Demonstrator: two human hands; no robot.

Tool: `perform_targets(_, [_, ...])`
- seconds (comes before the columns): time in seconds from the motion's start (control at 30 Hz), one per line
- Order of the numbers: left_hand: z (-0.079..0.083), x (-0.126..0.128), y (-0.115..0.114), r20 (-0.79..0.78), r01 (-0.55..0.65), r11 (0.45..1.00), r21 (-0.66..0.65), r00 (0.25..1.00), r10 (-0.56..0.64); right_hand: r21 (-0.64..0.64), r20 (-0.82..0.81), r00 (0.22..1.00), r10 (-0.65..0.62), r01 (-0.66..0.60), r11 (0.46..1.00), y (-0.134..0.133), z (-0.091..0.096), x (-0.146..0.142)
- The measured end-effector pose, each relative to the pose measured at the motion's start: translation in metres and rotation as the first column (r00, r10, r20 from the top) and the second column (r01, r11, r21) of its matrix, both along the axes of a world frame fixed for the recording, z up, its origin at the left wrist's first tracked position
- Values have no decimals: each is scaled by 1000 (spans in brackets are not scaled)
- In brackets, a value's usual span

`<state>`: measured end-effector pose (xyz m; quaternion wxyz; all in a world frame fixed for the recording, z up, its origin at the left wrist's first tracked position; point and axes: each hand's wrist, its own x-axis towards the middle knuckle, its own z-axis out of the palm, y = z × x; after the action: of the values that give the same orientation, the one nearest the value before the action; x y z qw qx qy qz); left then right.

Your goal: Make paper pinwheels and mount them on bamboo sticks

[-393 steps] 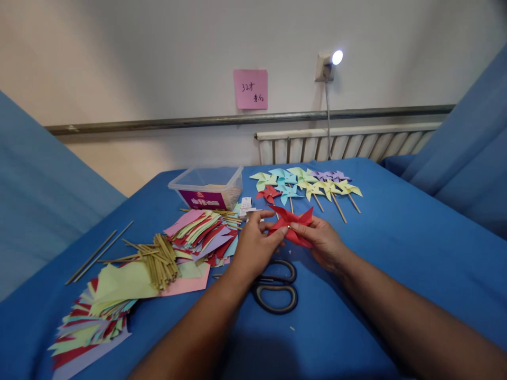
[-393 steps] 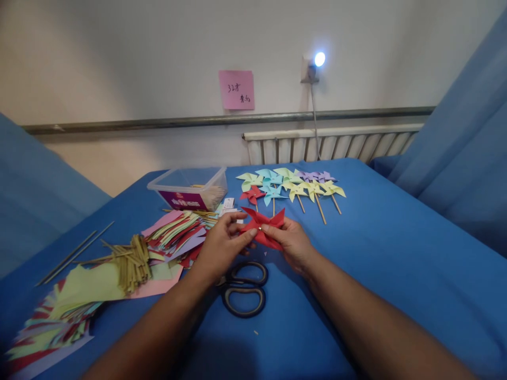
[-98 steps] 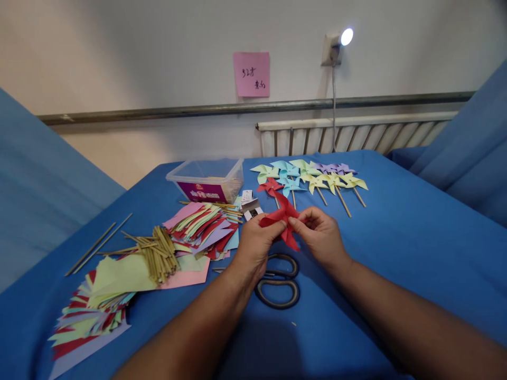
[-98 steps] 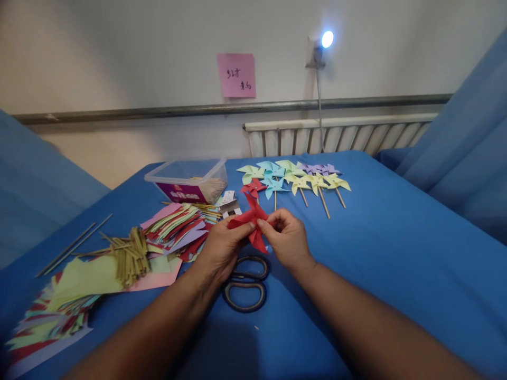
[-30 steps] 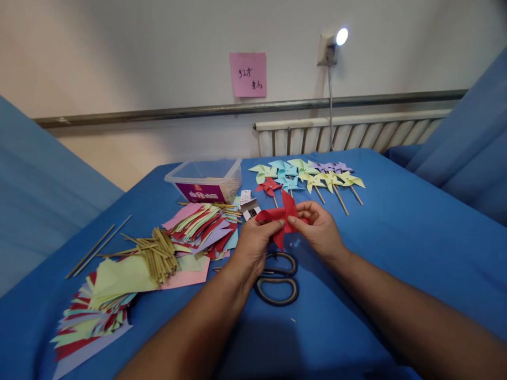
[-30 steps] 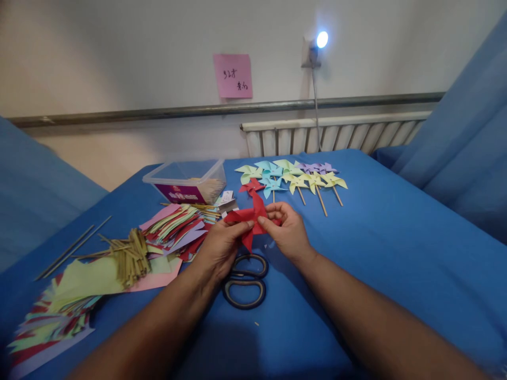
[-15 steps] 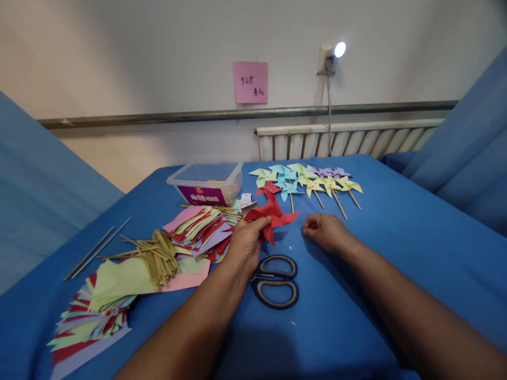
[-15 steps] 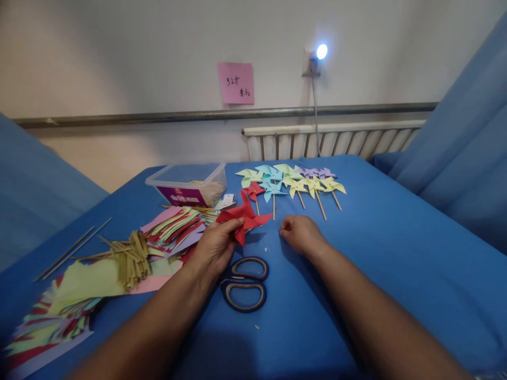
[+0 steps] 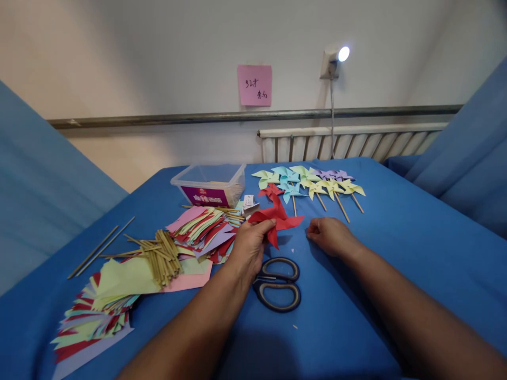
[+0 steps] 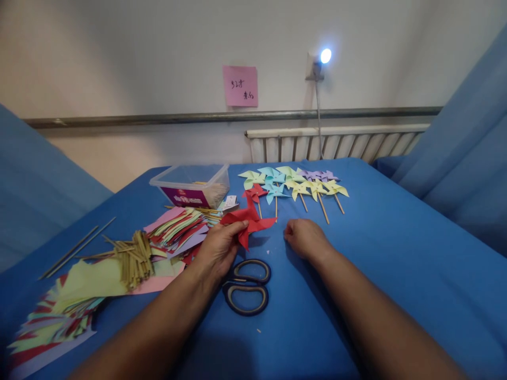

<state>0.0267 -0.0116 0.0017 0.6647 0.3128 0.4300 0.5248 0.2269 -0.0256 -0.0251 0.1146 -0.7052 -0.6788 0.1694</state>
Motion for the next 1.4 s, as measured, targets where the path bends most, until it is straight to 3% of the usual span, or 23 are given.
perform_targets(0.4, [-3,0,0,-12,22,999,24,1000,-22,12,112,993,31,-33,999,-4,6,-4])
perform_targets(0.87, [2,1,-2,-4,28,999,22,1000,-28,62,93,990,104,-110,992,-5,11,-3])
perform_targets(1.4, [2,1,-2,-2,14,1000,17,1000,-14,47,318,947,51,-70,996,-13,8,-18])
